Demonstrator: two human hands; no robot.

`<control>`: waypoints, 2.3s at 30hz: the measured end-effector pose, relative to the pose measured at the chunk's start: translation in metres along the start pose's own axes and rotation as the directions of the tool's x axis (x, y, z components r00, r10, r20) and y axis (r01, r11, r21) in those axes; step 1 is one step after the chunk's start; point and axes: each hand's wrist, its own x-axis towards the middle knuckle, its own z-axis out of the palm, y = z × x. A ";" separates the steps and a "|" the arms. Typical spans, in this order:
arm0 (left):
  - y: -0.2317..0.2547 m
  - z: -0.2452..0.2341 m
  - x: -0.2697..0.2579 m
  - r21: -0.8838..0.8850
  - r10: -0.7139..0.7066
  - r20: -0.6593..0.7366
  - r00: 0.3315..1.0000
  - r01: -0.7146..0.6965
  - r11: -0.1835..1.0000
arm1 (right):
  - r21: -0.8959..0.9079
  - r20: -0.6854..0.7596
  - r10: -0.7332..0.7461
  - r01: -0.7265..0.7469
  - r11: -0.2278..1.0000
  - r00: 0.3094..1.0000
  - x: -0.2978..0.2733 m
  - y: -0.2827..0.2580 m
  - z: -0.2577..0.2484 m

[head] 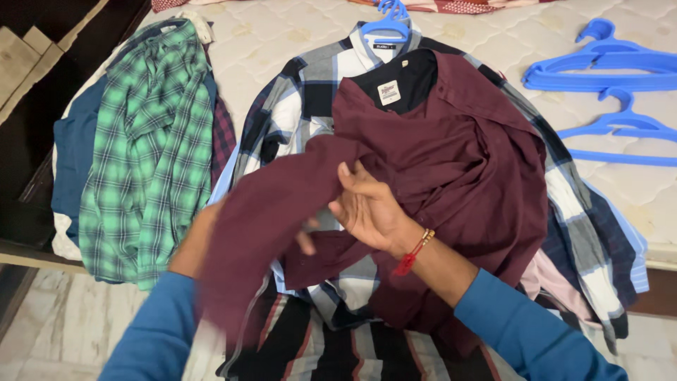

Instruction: The person smooths a plaid shirt on a bed, then picks up a maroon shirt, places it on a blue hanger, and buttons it. The person then smooths the maroon shirt and briefly handles a green plaid shirt.

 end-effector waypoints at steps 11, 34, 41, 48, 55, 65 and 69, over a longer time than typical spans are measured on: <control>-0.032 -0.078 -0.077 0.548 -0.604 -0.519 0.605 0.778 0.308 | -0.939 -0.300 0.509 -0.344 -0.009 0.807 -0.011 0.020 -0.030; 0.011 -0.007 0.224 0.927 0.656 -0.272 0.704 0.008 0.375 | -0.830 0.204 -0.765 -0.305 -0.466 0.611 -0.014 -0.275 -0.166; 0.021 -0.021 0.204 0.889 0.891 -0.074 0.448 -0.375 0.262 | -0.449 0.370 -0.530 -0.352 -0.821 0.763 -0.015 -0.282 -0.194; 0.098 -0.063 0.149 0.927 0.943 0.032 0.332 -0.363 0.096 | -0.996 -0.068 -0.837 -0.085 0.026 0.543 -0.027 -0.309 -0.159; 0.213 -0.101 0.115 0.812 0.685 -0.188 0.704 -0.281 0.511 | -0.807 -0.309 -0.573 0.110 0.580 0.759 -0.076 -0.342 -0.060; 0.244 -0.073 0.153 0.713 0.752 -0.397 0.526 -0.339 0.614 | -0.853 -0.251 -0.620 0.132 0.504 0.743 -0.039 -0.342 -0.124; 0.171 -0.042 0.147 0.991 0.898 -0.116 0.424 0.108 0.077 | -0.927 0.148 -0.769 -0.182 -0.326 0.622 -0.048 -0.301 -0.177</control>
